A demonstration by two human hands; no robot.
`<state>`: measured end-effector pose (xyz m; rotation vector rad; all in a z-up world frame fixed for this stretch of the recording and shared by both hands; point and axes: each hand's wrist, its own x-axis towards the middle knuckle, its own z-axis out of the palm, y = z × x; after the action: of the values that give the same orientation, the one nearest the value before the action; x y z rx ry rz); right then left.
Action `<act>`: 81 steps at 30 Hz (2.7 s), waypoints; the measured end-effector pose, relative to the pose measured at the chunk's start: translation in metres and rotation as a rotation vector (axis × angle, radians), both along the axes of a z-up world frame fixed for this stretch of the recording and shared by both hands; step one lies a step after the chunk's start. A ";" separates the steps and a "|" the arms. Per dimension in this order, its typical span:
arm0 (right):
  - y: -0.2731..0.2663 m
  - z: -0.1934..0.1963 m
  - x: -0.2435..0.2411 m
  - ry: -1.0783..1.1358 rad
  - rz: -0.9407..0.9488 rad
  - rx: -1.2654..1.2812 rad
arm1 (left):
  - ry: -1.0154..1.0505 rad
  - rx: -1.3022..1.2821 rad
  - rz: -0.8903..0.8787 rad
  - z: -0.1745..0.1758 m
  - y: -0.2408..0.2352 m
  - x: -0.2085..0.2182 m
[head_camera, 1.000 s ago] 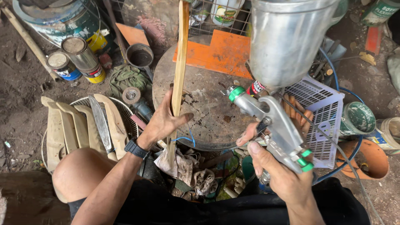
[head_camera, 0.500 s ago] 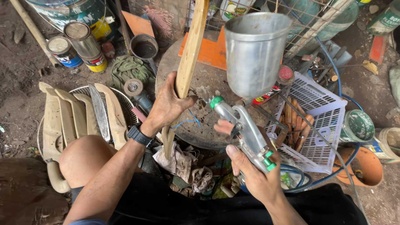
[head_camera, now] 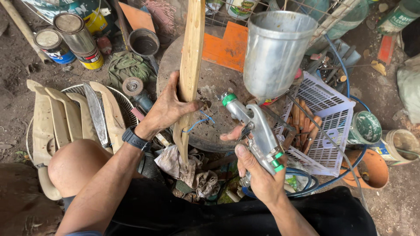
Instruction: The person sits on the ground and uses a spray gun to apply a finish to wooden tool handles. They wipe a handle with a cloth, then spray it, and repeat the process on a second handle.
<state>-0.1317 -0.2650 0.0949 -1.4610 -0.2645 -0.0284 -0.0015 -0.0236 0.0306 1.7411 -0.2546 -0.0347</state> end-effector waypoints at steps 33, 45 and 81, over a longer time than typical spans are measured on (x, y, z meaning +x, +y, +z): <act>0.013 -0.027 -0.010 0.080 -0.058 0.063 | -0.095 0.009 -0.014 -0.001 0.003 0.003; 0.001 -0.005 -0.002 0.060 -0.076 0.216 | 0.008 0.053 -0.046 0.001 0.000 -0.006; 0.014 -0.046 -0.026 0.080 -0.042 0.109 | 0.064 0.081 -0.026 -0.046 0.004 -0.026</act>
<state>-0.1577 -0.2508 0.0488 -1.3560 -0.1648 -0.0177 -0.0276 -0.0196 -0.0153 1.8138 -0.2319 -0.1209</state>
